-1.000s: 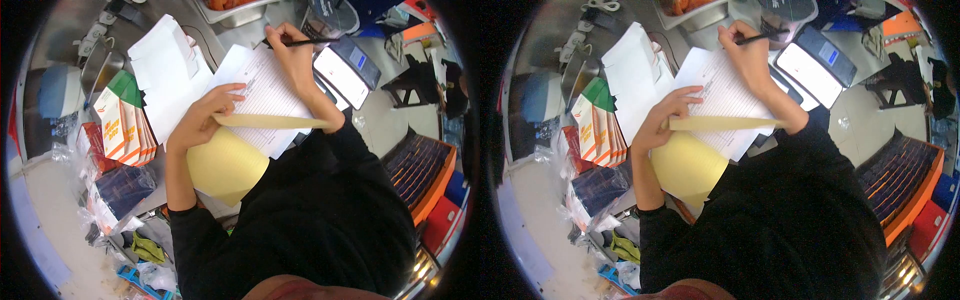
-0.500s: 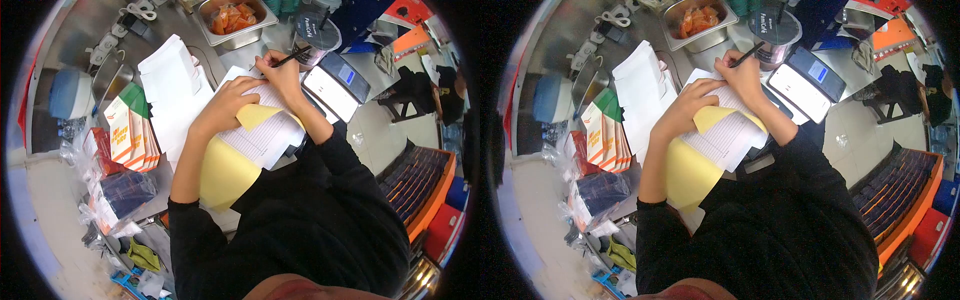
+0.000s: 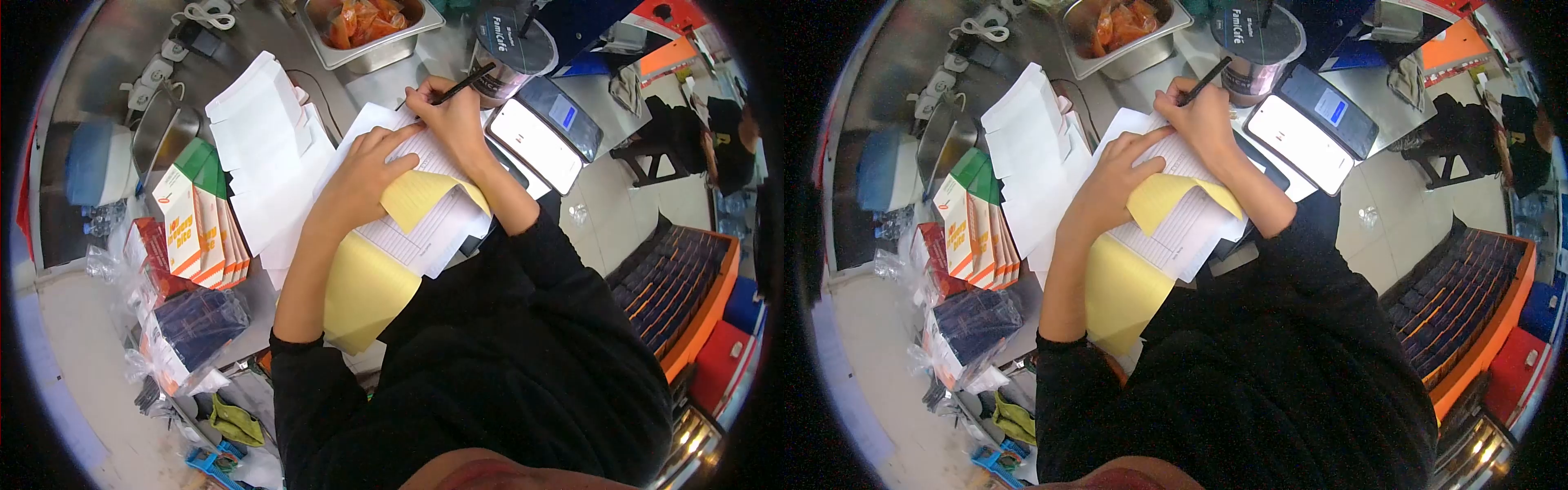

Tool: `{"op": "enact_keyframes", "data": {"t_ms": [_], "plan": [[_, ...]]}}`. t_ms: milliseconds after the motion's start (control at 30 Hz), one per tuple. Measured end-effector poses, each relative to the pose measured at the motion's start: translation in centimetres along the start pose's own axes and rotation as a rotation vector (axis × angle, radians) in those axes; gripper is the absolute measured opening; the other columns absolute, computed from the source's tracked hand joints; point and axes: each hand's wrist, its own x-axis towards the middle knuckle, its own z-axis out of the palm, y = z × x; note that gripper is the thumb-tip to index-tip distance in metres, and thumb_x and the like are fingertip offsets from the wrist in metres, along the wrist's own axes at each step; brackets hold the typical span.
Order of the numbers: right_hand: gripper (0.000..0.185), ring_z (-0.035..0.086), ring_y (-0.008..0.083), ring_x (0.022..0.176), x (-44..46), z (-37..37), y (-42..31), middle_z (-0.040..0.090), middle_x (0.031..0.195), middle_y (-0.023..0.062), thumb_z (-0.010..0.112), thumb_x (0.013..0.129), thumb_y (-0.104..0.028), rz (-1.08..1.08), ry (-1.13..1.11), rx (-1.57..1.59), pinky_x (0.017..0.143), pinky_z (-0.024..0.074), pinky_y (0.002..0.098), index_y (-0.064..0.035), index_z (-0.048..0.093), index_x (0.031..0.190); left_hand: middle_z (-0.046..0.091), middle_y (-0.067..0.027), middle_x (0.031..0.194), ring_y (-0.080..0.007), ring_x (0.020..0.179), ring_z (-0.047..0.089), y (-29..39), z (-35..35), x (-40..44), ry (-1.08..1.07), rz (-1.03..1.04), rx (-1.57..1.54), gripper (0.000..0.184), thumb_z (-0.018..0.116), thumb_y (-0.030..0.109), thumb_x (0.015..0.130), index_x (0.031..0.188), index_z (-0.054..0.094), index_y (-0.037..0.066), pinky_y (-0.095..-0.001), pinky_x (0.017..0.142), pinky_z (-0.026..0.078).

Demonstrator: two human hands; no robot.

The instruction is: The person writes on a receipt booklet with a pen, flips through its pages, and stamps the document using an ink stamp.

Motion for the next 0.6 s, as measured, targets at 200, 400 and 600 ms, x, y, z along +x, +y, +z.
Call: {"op": "enact_keyframes", "data": {"t_ms": [200,400,600], "plan": [[0.026,0.055,0.0123,0.05,0.0,-0.08,0.06,0.057,0.055,0.0091,0.073,0.082,-0.015,-0.053,0.019,-0.094,0.053,0.0463,0.031,0.0027,0.06,0.069,0.048,-0.0124,0.147,-0.0329,0.121,0.047,0.01,0.03,0.0,0.022,0.009,-0.029,0.05,0.078,-0.001,0.059,0.107,0.064,0.006,-0.0409,0.105,0.04],[0.024,0.055,0.0121,0.05,0.0,0.04,-0.35,0.058,0.055,0.0071,0.072,0.082,-0.014,-0.03,0.078,-0.077,0.053,0.0461,0.0304,0.0028,0.061,0.069,0.048,-0.0123,0.147,-0.0324,0.12,0.048,0.02,-0.06,0.09,0.02,0.012,-0.013,0.047,0.076,0.002,0.062,0.108,0.065,0.006,-0.0409,0.104,0.04],[0.024,0.056,0.0115,0.051,-0.03,0.05,-0.44,0.058,0.056,0.0062,0.072,0.083,-0.014,-0.013,0.061,-0.098,0.053,0.0464,0.03,0.0034,0.062,0.07,0.048,-0.0126,0.148,-0.0333,0.116,0.049,-0.16,0.08,0.11,0.038,0.034,-0.025,0.03,0.07,0.02,0.075,0.1,0.062,0.004,-0.043,0.102,0.04]]}}
